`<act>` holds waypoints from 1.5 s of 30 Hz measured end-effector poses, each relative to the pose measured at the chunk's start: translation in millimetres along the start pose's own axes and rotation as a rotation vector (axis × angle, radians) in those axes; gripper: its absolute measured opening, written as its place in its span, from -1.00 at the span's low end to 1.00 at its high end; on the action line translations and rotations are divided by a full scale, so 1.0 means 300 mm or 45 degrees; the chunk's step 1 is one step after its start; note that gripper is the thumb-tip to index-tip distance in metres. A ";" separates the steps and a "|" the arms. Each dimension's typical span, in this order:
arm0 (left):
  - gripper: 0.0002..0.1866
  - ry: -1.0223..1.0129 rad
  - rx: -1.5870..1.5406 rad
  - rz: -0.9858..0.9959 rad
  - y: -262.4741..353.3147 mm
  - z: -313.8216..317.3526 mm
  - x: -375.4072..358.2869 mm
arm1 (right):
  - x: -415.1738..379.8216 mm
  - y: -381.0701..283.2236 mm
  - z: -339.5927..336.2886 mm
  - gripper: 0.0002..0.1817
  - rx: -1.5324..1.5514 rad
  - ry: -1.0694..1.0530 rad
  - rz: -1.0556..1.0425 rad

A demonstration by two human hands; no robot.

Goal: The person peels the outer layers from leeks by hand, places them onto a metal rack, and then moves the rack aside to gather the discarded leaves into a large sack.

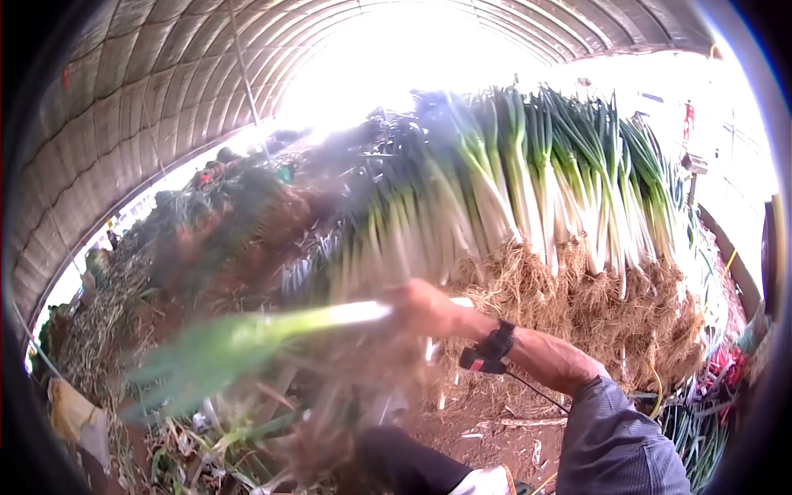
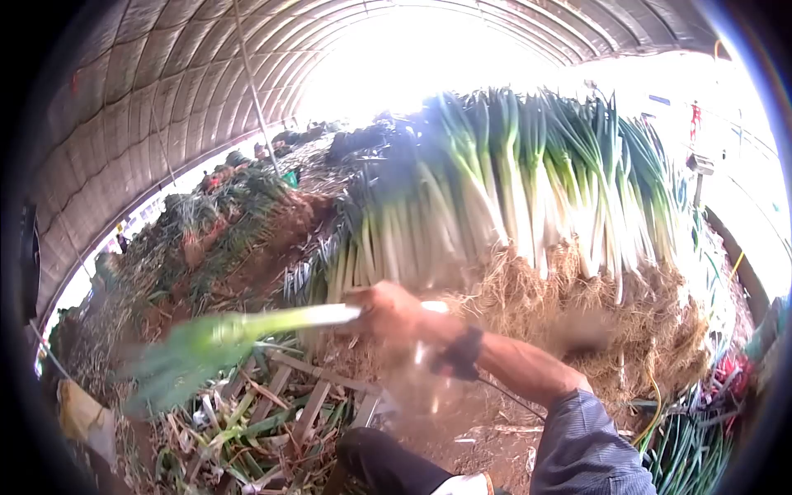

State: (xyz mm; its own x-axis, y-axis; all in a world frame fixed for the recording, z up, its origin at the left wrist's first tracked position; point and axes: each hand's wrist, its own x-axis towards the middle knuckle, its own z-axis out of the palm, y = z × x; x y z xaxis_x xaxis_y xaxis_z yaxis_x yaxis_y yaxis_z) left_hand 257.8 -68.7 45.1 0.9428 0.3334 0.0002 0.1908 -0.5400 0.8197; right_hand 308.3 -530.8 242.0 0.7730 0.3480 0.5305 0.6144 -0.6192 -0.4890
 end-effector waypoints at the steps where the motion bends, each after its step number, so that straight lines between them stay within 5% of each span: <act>1: -0.64 -0.034 0.023 0.006 0.024 0.026 -0.001 | -0.014 0.039 -0.043 -0.66 0.064 0.118 0.096; 5: -0.64 -0.124 0.081 0.019 0.094 0.102 0.007 | -0.006 0.009 -0.309 -0.73 0.106 0.601 0.652; 7: -0.64 -0.159 0.102 0.021 0.118 0.127 0.007 | 0.034 0.184 -0.481 -0.67 0.029 0.782 0.793; 11: -0.65 -0.186 0.127 0.012 0.135 0.149 0.010 | 0.006 0.462 -0.787 -0.48 -0.477 0.899 0.780; 15: -0.66 -0.195 0.125 -0.008 0.110 0.147 -0.001 | -0.174 0.616 -0.755 -0.25 -1.241 0.604 0.787; 23: -0.67 -0.198 0.123 -0.041 0.041 0.122 -0.002 | -0.275 0.670 -0.666 -0.22 -1.210 0.612 0.882; 27: -0.67 -0.206 0.118 -0.060 0.007 0.114 -0.003 | -0.232 0.639 -0.629 -0.28 -1.275 0.718 0.631; 32: -0.68 -0.192 0.106 -0.085 -0.043 0.085 -0.011 | -0.118 0.535 -0.401 -0.42 -1.285 0.566 0.164; 36: -0.68 -0.173 0.091 -0.099 -0.077 0.059 -0.023 | -0.030 0.337 0.076 -0.51 -0.719 -0.168 0.157; 37: -0.68 -0.171 0.091 -0.106 -0.085 0.055 -0.025 | -0.032 0.276 0.173 -0.42 -0.674 -0.027 -0.323; 38: -0.69 -0.168 0.089 -0.113 -0.092 0.049 -0.027 | -0.040 0.216 0.277 -0.41 -1.288 0.014 -0.617; 42: -0.69 -0.147 0.085 -0.141 -0.136 0.023 -0.039 | -0.072 -0.002 0.694 -0.45 -0.242 -0.279 -0.492; 45: -0.69 -0.136 0.078 -0.163 -0.168 0.006 -0.049 | -0.117 -0.102 0.948 -0.49 0.068 -0.437 -0.446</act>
State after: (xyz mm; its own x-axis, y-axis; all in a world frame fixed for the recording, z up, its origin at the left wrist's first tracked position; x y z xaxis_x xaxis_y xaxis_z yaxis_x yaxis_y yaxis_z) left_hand 234.9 -47.7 2.7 0.9328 0.3203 -0.1652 0.3242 -0.5459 0.7725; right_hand 307.4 -324.0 41.6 0.5205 0.7462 0.4151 0.8470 -0.3895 -0.3618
